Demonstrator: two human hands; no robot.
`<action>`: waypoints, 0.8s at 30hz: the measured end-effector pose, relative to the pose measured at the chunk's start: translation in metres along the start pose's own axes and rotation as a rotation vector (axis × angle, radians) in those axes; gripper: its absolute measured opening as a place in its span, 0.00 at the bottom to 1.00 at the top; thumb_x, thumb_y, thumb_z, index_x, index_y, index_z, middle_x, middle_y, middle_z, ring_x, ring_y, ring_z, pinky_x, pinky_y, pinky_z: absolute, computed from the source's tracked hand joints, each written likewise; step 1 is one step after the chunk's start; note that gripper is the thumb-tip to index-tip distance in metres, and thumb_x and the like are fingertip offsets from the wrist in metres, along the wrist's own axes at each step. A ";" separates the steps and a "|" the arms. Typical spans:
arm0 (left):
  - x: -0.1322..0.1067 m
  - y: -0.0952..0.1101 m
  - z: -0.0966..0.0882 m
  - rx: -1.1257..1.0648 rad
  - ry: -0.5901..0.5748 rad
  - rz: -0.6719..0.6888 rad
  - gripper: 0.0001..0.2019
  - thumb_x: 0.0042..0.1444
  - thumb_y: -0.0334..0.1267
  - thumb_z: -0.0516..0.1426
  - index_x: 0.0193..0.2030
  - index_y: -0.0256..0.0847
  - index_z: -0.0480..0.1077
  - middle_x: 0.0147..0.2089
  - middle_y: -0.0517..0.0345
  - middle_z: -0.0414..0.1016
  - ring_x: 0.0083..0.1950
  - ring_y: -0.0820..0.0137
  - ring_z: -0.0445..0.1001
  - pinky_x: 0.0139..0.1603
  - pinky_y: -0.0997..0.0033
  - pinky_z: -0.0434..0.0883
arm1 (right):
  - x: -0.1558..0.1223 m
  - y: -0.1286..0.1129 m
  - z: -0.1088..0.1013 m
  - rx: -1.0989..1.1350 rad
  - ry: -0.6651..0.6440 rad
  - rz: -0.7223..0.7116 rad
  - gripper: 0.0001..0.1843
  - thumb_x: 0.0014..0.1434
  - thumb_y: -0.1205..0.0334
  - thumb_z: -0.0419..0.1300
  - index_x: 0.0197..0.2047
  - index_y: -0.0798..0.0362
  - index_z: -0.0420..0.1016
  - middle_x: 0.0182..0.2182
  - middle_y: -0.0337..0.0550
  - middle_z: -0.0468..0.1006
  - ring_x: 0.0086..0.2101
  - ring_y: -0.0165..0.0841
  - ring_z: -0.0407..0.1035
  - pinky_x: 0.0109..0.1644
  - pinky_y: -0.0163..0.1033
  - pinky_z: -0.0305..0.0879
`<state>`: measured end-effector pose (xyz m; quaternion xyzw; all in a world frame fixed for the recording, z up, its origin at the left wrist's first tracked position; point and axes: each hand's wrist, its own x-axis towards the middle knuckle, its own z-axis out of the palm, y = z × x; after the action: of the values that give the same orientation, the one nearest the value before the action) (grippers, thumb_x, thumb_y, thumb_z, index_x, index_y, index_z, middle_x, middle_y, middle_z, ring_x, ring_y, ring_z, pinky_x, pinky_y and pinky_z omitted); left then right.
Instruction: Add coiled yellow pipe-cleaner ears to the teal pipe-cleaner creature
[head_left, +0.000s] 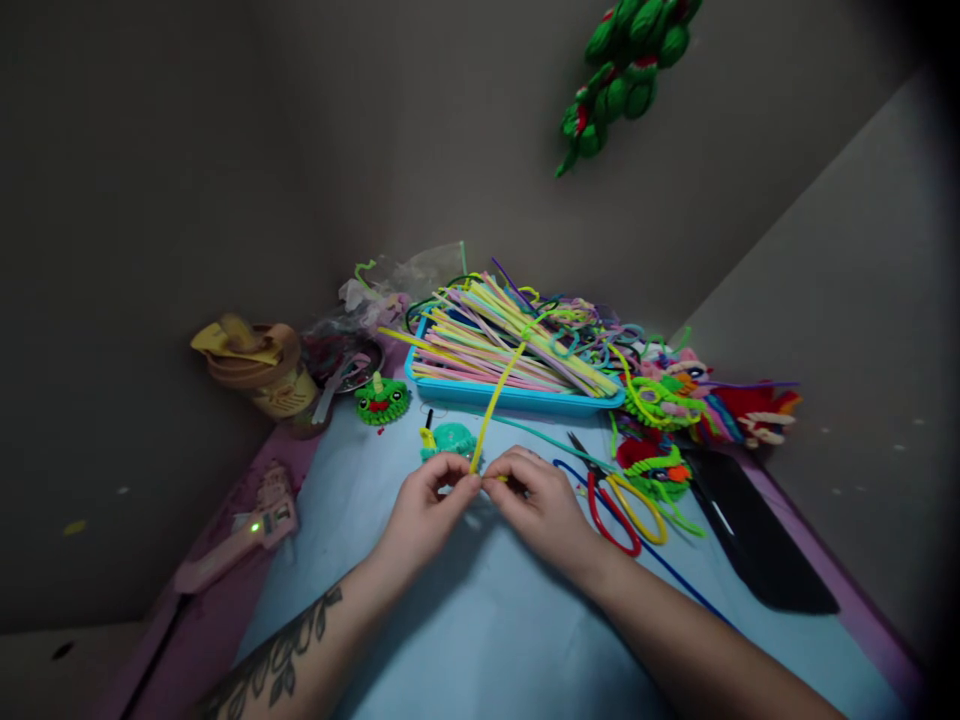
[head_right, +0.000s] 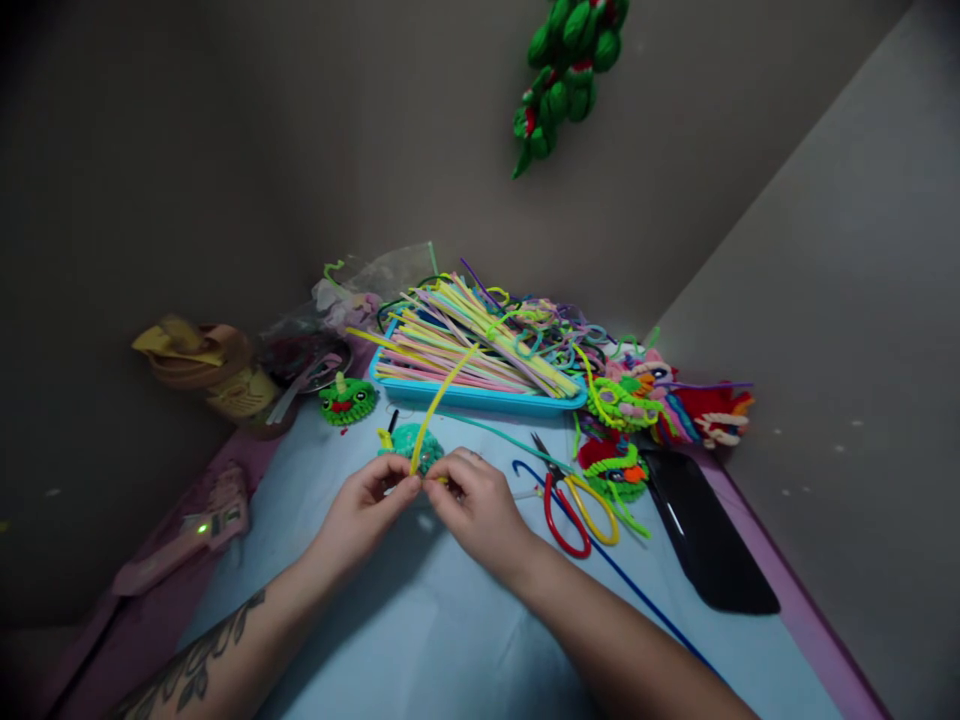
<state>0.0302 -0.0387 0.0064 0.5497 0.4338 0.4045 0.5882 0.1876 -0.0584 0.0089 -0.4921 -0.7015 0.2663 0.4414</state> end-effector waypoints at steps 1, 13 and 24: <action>0.001 -0.001 0.000 -0.036 0.017 -0.020 0.09 0.50 0.40 0.60 0.30 0.36 0.69 0.28 0.61 0.67 0.29 0.75 0.63 0.28 0.78 0.63 | 0.000 0.001 0.001 0.034 0.005 0.029 0.04 0.56 0.67 0.57 0.31 0.52 0.71 0.27 0.40 0.71 0.30 0.32 0.66 0.34 0.36 0.60; 0.002 -0.003 0.002 -0.121 0.064 -0.085 0.09 0.45 0.40 0.63 0.28 0.36 0.72 0.26 0.61 0.69 0.27 0.75 0.65 0.25 0.78 0.65 | 0.000 0.001 0.005 0.201 0.016 0.067 0.01 0.55 0.66 0.60 0.31 0.53 0.71 0.29 0.40 0.70 0.30 0.30 0.65 0.31 0.34 0.59; -0.003 0.004 0.009 -0.358 0.077 -0.216 0.13 0.45 0.43 0.64 0.32 0.37 0.69 0.32 0.60 0.70 0.34 0.73 0.70 0.27 0.79 0.68 | -0.002 0.005 0.011 0.486 0.121 0.137 0.04 0.58 0.63 0.56 0.32 0.52 0.66 0.28 0.37 0.67 0.31 0.29 0.63 0.36 0.34 0.60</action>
<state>0.0382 -0.0436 0.0104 0.3709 0.4337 0.4301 0.6995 0.1810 -0.0579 -0.0010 -0.4330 -0.5543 0.4264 0.5687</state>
